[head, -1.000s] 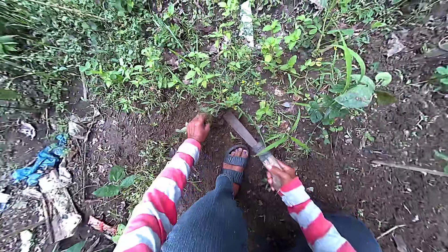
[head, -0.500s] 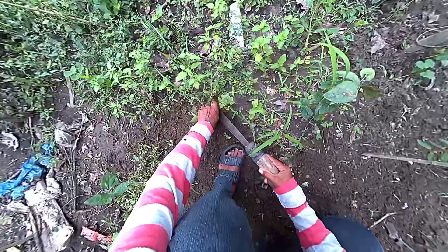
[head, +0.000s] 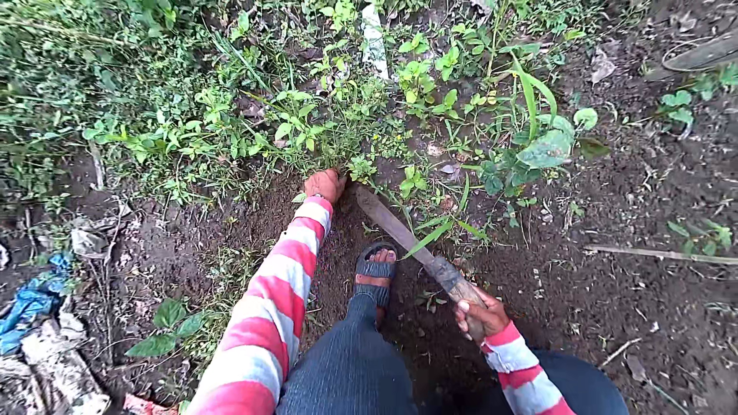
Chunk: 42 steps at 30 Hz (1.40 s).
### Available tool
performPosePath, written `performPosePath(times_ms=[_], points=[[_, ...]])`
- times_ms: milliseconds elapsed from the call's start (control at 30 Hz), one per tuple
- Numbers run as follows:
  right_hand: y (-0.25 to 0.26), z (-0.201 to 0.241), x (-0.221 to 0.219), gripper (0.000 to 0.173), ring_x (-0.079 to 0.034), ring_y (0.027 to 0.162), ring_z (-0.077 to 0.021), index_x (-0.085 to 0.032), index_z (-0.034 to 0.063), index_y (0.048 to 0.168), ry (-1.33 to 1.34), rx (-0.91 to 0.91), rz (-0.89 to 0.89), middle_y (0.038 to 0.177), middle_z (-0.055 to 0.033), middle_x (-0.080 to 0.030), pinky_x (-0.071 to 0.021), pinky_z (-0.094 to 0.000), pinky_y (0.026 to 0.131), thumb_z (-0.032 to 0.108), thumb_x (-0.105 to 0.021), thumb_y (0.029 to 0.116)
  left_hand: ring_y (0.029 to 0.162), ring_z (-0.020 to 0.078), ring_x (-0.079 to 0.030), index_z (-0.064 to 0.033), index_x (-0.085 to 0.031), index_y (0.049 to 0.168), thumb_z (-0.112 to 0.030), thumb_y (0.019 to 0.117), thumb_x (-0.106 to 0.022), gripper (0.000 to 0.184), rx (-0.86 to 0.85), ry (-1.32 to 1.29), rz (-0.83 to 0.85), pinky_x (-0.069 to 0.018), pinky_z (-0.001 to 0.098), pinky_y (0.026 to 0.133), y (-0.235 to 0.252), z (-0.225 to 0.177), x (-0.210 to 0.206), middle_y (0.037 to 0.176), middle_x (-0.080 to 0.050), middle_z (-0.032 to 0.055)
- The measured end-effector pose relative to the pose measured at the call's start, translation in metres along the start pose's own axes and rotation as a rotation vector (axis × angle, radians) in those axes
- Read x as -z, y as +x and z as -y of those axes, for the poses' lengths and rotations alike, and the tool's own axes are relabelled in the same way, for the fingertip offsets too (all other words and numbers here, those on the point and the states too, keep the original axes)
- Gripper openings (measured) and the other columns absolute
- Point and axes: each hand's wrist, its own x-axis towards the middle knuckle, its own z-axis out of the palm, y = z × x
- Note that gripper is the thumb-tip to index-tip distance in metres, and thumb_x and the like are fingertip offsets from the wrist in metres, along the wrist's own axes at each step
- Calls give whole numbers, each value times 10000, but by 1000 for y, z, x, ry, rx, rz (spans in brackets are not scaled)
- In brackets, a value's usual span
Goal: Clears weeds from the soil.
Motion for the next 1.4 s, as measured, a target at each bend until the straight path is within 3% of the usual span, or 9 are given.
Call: performPosePath(times_ms=[133,300,433,567,767,933,1033,1133,1400], points=[[51,19,-83,673,-612,515,-151,-495,-64,1458,-294,94,-34,822,-126,-695,-554,-305,471,-48,-744,833,1156,499,-661,58,-696,1076,-421,1064,-530,507,8,-73,-36,-496,703,926,-4,7,-6,1151,-696,323],[11,15,-43,638,-756,1022,-281,-670,-15,1330,-999,655,38,1183,-198,-744,-604,-466,923,210,-815,751,1072,528,-677,53,-711,1033,-458,1023,-594,524,74,-185,-118,-494,728,864,-34,46,-30,1058,-708,330],[-46,17,5,688,-649,551,-54,-631,-86,1310,-484,379,-50,964,-75,-768,-576,-242,489,135,-832,691,1238,509,-617,21,-689,1217,-518,996,-583,592,335,-32,149,-458,731,991,-64,138,-76,1273,-659,329],[-59,7,36,684,-640,468,-126,-554,-48,1379,-80,152,-51,650,-31,-706,-562,-286,447,116,-781,755,1351,494,-531,21,-683,1233,-454,943,-679,557,203,319,457,-444,725,1018,-97,133,-72,1365,-621,294],[41,19,-50,663,-601,467,-150,-413,-81,1495,-125,49,-69,674,-86,-646,-543,-310,427,-2,-665,887,1285,427,-546,-62,-791,928,-351,909,-776,290,-545,306,-88,-441,637,998,-75,20,-28,1300,-669,184],[52,6,-37,685,-608,476,-154,-387,-67,1510,-98,23,-44,674,-89,-641,-550,-306,439,1,-656,884,1555,535,-168,-258,-413,1603,-96,803,-829,916,-660,314,-196,-302,878,1004,-14,-47,-11,1750,-154,106],[54,3,-37,680,-605,485,-154,-380,-60,1513,-91,1,-51,681,-90,-636,-544,-301,447,-16,-653,891,1307,604,-493,-282,-181,1677,-300,831,-796,1046,-324,231,-44,-528,731,806,-2,-57,-6,1578,-420,279],[46,3,-38,740,-622,493,-145,-420,-75,1492,-122,77,-62,720,-95,-682,-559,-293,455,-13,-718,818,1093,552,-660,-22,-317,1568,-397,944,-698,822,-165,89,-3,-543,687,852,-12,-45,-15,1255,-628,364],[-23,7,32,683,-625,462,-135,-511,60,1336,126,-43,-6,636,-36,-661,-527,-289,400,255,-819,758,1030,505,-700,-31,-540,1417,-238,1006,-618,467,-276,10,59,-527,690,860,-22,1,-26,1063,-721,288]])
